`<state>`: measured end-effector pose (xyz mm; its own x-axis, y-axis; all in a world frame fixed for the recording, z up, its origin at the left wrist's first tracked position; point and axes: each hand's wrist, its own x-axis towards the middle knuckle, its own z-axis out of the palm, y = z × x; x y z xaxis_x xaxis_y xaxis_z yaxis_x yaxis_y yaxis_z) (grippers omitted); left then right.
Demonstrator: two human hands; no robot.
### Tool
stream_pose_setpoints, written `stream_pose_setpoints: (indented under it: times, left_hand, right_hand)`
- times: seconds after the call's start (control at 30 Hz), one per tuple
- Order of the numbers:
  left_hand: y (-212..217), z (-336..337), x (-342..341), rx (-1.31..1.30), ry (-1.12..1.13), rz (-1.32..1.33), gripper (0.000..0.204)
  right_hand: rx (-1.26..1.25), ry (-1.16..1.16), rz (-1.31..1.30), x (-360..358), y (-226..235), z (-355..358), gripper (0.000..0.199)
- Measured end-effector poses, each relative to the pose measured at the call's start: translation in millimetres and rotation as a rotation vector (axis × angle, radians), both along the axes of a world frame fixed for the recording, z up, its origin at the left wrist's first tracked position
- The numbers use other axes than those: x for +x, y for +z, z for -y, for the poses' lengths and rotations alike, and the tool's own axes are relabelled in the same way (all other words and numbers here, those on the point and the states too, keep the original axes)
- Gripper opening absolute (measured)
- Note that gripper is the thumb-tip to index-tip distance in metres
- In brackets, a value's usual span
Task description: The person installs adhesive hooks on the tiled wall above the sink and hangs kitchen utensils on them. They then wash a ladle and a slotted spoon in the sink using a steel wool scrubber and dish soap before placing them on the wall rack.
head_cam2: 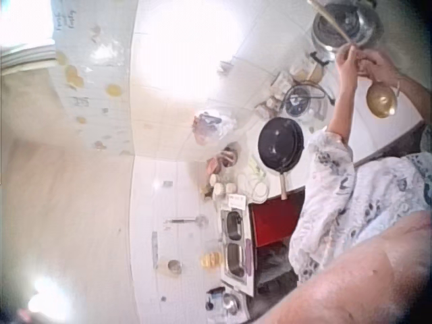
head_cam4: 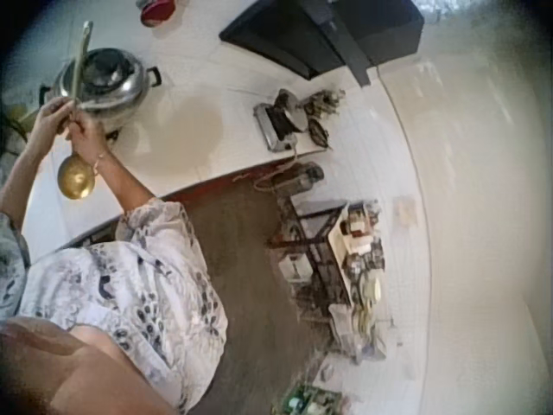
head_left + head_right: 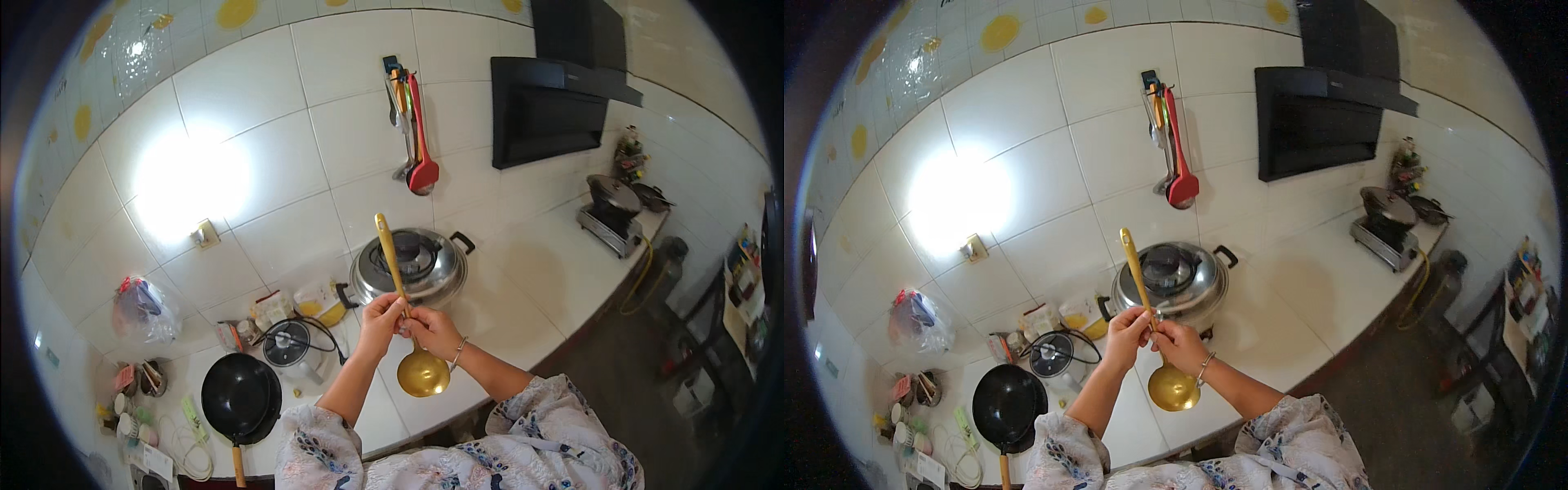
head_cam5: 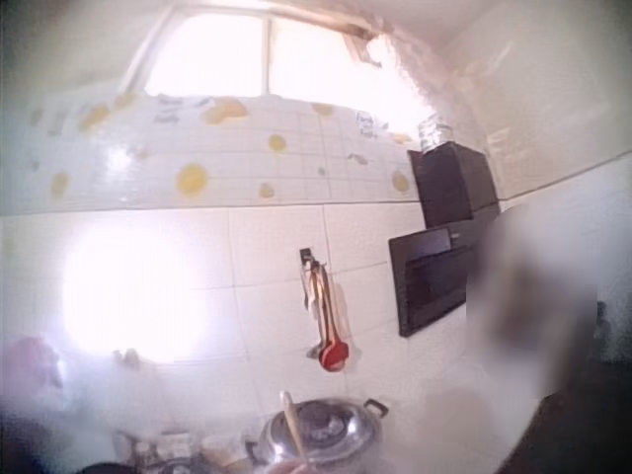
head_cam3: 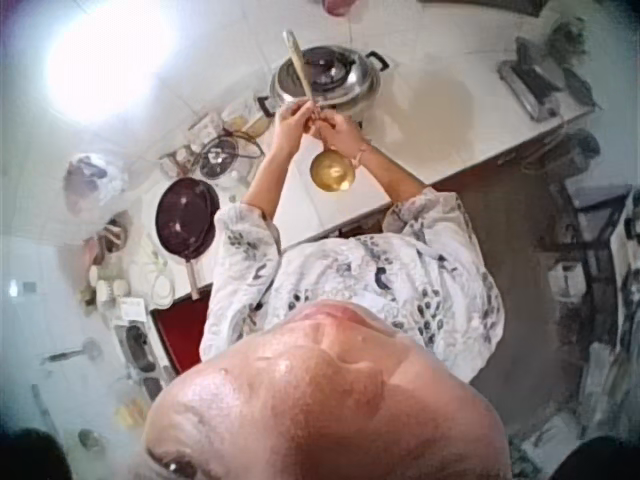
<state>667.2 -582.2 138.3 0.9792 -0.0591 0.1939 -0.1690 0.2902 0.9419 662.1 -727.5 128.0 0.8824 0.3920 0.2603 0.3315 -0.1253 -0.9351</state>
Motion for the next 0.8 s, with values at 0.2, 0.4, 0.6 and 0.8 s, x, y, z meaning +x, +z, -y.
stream_pose_setpoints:
  times: [0.2,0.4,0.6,0.8]
  left_hand:
    - [46.2,54.6,81.2,0.047,0.145,0.052,0.014]
    - [91.4,55.0,138.4,0.115,0.282,0.105,0.016]
    - [151.7,43.1,158.8,0.172,0.375,0.182,0.016]
    - [165.5,36.4,166.9,0.17,0.451,0.179,0.017]
  right_hand:
    - [0.016,0.052,0.118,99.5,36.5,49.0,0.014]
    - [-0.059,-0.086,0.477,198.6,104.2,69.1,0.022]
    - [-0.127,-0.341,0.84,327.9,251.4,32.3,0.032]
    - [-0.497,-0.516,0.601,344.6,289.7,-12.7,0.032]
